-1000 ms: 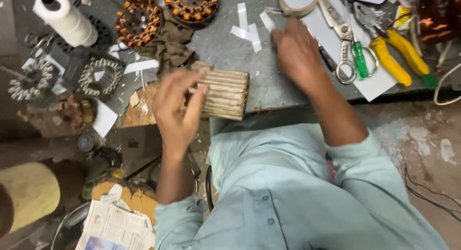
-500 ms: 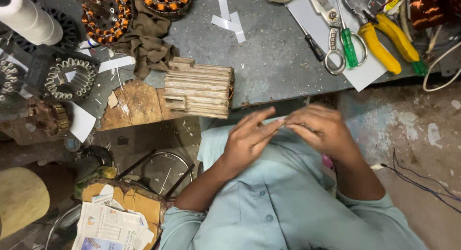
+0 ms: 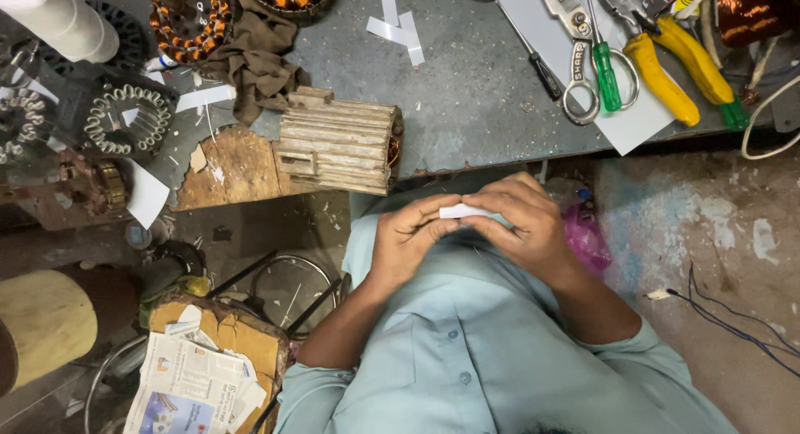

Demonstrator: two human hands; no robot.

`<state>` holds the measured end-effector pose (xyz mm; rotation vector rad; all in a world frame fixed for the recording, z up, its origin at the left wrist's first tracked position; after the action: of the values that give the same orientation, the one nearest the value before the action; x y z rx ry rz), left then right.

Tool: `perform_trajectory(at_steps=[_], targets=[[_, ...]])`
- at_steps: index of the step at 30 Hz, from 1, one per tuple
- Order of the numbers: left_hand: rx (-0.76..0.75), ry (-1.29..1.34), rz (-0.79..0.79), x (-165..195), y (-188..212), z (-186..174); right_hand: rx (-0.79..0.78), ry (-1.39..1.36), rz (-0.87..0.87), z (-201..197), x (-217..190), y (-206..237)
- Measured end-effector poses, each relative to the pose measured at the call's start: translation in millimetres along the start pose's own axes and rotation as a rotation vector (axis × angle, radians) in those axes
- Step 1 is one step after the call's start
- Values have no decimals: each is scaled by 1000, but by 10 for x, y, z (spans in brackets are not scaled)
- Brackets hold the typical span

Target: The person handles a laminated stator core and a copper ring, repeatedly inserting and adjusting the ring into the core's slots. They rotate the core and use their fingers to press and align the copper ring within the assembly.

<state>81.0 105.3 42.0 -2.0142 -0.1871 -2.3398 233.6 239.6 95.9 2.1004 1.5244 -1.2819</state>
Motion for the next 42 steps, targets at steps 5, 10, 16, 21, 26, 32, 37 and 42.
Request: perform_trajectory(at_steps=[5,10,16,21,26,32,37,42], targets=[[23,-217,26,150,-15,56,13,-33,25,-1,-21,43],[19,-205,-45,228,66,30,2,-91,44,124,-45,133],[51,-323,-101,277,301,-30,-154,-893,268,353,17,124],[360,-559,147,730,522,-520,-56,-362,19,172,-34,-98],[497,-661,150,863,201,-1817,81,27,-188,178,143,-578],[-6,-1044,-46,111,-87,-2490,75,161,-222,565,312,-759],[-105,-973,-140,-233,-76,-2853,92,284,-273,652,358,-750],[99,-756,-151,-446,22,-2957,68,328,-263,702,329,-775]])
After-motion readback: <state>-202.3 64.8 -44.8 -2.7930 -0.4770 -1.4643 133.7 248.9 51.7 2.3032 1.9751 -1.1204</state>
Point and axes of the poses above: each hand's wrist, its own y-axis away from the middle knuckle, its own z-axis out of the palm, x = y × z, the point moved 2 cm from there along -y, towards the middle knuckle, and after that the axes turned 14 degrees about -x, right-handed, at the moved point
